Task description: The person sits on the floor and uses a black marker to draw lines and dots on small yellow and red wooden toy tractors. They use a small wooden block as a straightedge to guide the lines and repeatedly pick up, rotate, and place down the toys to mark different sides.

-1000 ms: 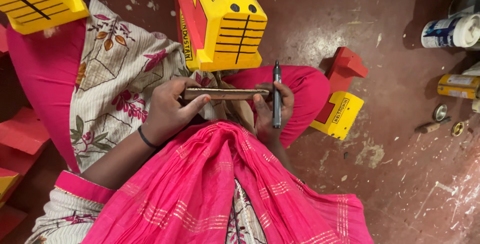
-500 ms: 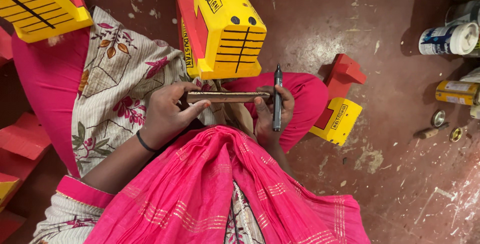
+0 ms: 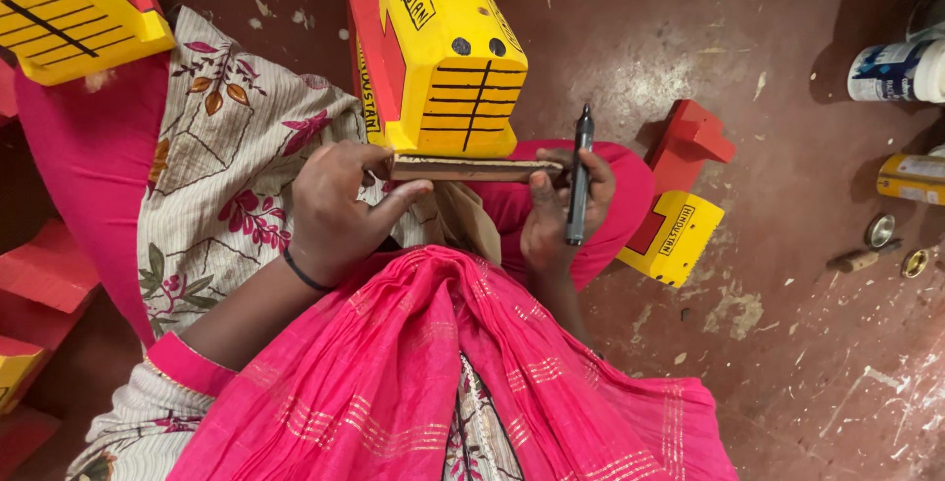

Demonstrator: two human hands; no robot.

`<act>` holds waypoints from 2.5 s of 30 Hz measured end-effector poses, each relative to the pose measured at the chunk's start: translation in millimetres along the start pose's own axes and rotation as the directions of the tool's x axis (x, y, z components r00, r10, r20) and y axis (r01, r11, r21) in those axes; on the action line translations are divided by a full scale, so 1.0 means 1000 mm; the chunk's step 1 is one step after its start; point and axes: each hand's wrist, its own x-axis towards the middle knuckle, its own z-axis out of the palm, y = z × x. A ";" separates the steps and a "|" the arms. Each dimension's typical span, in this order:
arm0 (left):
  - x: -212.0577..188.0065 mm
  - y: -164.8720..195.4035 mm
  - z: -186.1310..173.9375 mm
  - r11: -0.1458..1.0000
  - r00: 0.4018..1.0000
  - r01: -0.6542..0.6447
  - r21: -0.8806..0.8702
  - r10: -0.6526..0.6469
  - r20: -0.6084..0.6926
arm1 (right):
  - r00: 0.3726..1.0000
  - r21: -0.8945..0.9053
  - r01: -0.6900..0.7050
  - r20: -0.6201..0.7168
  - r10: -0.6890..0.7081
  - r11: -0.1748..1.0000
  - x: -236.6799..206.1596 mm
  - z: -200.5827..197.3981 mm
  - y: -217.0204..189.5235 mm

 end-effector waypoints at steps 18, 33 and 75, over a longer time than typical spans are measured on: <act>0.014 -0.009 0.001 0.969 0.967 -0.246 -0.004 0.245 -0.071 | 0.997 -0.012 -0.045 0.062 0.046 0.999 0.026 0.002 -0.014; 0.019 -0.004 -0.004 0.959 0.958 -0.279 0.056 0.281 -0.055 | 0.981 -0.386 0.187 0.027 -0.192 0.903 0.040 0.006 -0.032; 0.021 0.004 -0.008 0.957 0.958 -0.275 0.093 0.281 -0.052 | 0.827 -0.574 0.555 0.304 -0.473 0.602 0.027 0.029 0.005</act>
